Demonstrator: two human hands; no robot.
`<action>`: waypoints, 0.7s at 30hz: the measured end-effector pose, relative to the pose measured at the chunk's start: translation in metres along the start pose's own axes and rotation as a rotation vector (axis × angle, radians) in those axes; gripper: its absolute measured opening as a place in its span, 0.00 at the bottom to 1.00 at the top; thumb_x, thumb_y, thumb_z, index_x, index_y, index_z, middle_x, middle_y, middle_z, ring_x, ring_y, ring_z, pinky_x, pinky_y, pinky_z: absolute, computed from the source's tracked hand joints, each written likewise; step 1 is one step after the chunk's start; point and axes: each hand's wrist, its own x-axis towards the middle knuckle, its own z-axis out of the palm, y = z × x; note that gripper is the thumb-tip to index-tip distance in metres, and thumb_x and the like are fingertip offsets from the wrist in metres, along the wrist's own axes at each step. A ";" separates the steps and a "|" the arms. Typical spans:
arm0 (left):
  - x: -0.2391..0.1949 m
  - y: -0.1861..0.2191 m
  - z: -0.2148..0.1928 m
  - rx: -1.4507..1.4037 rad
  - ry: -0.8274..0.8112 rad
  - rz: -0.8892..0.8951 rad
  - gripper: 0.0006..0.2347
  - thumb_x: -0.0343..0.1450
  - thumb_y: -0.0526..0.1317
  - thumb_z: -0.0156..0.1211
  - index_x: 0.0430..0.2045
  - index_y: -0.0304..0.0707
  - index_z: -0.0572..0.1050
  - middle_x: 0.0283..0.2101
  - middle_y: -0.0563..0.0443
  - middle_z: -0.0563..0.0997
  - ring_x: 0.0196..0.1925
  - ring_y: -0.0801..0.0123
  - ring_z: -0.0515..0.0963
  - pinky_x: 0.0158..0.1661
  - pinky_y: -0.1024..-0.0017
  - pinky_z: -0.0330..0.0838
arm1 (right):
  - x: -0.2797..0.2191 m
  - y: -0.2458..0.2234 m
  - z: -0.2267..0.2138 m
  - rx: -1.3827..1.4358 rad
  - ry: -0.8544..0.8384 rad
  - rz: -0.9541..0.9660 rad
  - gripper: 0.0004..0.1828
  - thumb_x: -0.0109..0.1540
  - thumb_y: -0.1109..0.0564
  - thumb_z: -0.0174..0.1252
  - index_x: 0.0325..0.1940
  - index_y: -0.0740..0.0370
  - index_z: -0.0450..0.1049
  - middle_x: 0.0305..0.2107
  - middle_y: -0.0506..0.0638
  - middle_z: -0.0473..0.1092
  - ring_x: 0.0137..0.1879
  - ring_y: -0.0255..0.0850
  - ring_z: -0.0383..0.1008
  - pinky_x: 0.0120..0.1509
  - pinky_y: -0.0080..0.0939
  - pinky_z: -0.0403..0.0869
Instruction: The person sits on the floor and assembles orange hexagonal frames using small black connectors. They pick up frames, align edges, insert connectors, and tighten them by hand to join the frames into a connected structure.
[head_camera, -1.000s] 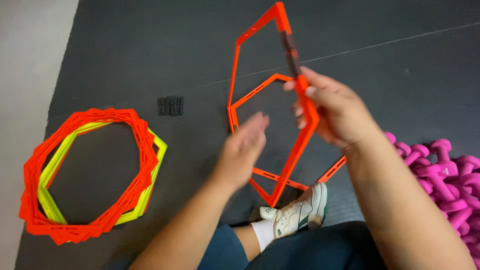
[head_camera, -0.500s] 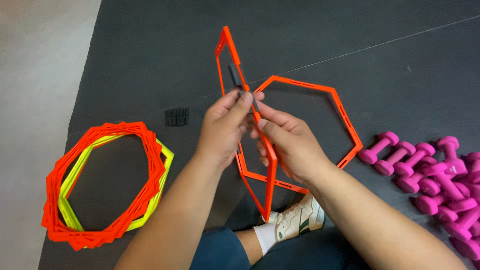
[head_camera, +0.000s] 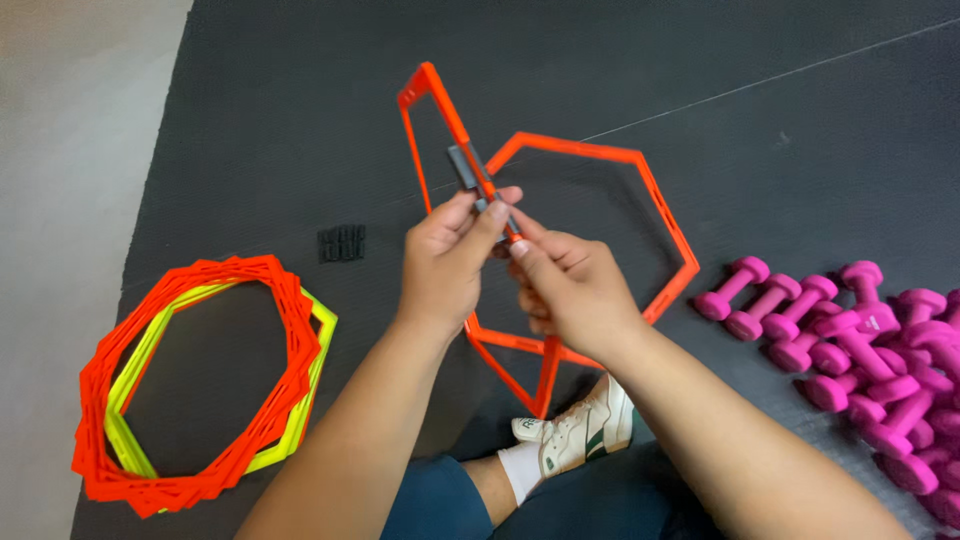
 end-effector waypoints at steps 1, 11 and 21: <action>0.000 -0.001 -0.004 -0.002 -0.012 0.038 0.14 0.74 0.38 0.64 0.51 0.30 0.80 0.38 0.41 0.87 0.37 0.76 0.84 0.38 0.76 0.84 | 0.000 0.002 0.002 -0.001 -0.053 -0.035 0.15 0.69 0.64 0.51 0.57 0.68 0.77 0.18 0.48 0.56 0.18 0.31 0.56 0.12 0.32 0.58; -0.022 0.007 -0.016 0.041 -0.037 -0.016 0.12 0.73 0.35 0.63 0.49 0.31 0.81 0.41 0.37 0.87 0.37 0.69 0.86 0.39 0.70 0.86 | 0.006 0.048 -0.023 -0.335 -0.084 -0.385 0.22 0.67 0.65 0.55 0.66 0.60 0.72 0.21 0.54 0.68 0.25 0.35 0.70 0.22 0.37 0.73; -0.119 -0.001 -0.044 -0.389 0.215 -0.419 0.23 0.71 0.30 0.56 0.60 0.46 0.57 0.59 0.22 0.78 0.54 0.40 0.83 0.48 0.44 0.80 | -0.040 0.020 -0.035 -0.983 -0.580 -0.431 0.21 0.67 0.52 0.53 0.63 0.59 0.74 0.31 0.58 0.76 0.34 0.56 0.78 0.40 0.52 0.76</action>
